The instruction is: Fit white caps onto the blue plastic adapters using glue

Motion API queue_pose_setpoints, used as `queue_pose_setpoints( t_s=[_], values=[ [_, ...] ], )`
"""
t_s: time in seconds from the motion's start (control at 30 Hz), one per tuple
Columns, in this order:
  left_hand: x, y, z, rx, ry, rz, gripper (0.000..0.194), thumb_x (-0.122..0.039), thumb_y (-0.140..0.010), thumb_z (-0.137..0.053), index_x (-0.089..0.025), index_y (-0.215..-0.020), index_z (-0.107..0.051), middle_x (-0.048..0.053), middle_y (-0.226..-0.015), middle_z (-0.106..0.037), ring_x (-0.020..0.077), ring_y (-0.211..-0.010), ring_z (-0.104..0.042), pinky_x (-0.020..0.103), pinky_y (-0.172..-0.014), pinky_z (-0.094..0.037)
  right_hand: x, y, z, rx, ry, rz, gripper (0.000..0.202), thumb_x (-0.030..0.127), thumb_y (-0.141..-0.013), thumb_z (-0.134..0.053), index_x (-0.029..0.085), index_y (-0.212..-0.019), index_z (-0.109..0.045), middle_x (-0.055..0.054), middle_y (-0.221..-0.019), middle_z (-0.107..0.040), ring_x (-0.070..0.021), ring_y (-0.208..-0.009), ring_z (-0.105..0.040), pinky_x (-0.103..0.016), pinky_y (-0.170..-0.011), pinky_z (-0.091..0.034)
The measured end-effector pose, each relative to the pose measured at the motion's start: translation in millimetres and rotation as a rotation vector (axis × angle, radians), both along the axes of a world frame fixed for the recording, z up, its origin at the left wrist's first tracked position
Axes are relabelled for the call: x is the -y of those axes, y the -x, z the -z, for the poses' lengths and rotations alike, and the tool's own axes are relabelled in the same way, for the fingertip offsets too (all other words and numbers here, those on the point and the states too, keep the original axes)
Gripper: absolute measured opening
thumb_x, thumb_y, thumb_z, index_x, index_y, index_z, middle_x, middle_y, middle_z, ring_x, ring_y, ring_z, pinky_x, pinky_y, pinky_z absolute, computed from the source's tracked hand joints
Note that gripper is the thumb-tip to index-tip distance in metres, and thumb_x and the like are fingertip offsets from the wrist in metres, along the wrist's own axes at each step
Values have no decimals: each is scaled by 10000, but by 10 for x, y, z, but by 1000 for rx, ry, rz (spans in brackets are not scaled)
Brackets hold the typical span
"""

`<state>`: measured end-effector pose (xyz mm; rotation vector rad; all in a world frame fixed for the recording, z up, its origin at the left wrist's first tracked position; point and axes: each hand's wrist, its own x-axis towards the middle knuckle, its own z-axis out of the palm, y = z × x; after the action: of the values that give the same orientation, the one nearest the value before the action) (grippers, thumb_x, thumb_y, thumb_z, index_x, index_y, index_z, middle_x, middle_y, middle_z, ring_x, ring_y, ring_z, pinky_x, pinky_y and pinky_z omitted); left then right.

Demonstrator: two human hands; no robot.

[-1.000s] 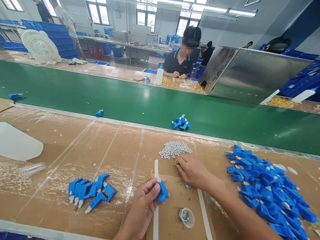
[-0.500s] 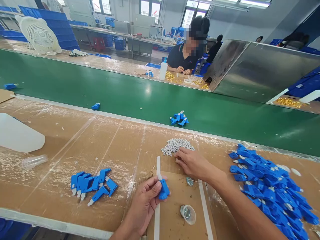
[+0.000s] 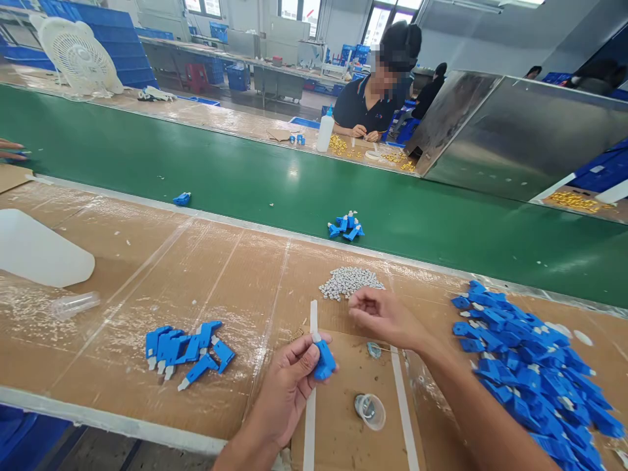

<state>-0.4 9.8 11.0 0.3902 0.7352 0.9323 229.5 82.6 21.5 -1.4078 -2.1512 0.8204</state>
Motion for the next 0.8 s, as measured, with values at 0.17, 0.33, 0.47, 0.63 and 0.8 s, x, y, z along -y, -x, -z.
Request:
queue_pose_setpoints(
  t_s=[0.17,0.33,0.47,0.63,0.8],
  values=[
    [19,-100,-139,-27,-134,35,352,-386,-827,-760,-162,-1099,-762,59,-800,-675,151,-748,-632,244,-721,-486,471,89,-185,-808,317,145,293,402,-872,-717,228,-854,-482,10,-790,-580,-125,-596,-561,-253,-520,-470],
    [46,-200,-220,-110,-241,106,358,-396,-841,-745,-164,-1114,-745,66,-862,-678,154,-766,-610,246,-681,-475,751,234,-351,-1004,373,194,269,292,-863,-765,218,-802,-514,5,-801,-605,-125,-644,-567,-262,-593,-494],
    [63,-223,-295,-78,-237,112,324,-388,-822,-767,-149,-1037,-729,78,-885,-685,148,-747,-606,246,-670,-489,860,292,-427,-1006,356,236,281,296,-861,-767,223,-798,-503,1,-798,-612,-136,-647,-576,-272,-593,-524],
    [101,-221,-384,-66,-199,171,283,-395,-841,-742,-144,-970,-719,58,-781,-668,147,-667,-622,222,-558,-473,946,306,-467,-1009,355,246,264,274,-875,-754,230,-810,-502,1,-821,-609,-139,-665,-580,-267,-587,-531],
    [109,-242,-377,-88,-258,116,250,-357,-841,-750,-148,-971,-708,44,-802,-669,124,-678,-596,219,-604,-473,999,332,-512,-949,302,293,272,260,-884,-746,229,-785,-495,4,-812,-615,-134,-668,-556,-256,-586,-503]
  ],
)
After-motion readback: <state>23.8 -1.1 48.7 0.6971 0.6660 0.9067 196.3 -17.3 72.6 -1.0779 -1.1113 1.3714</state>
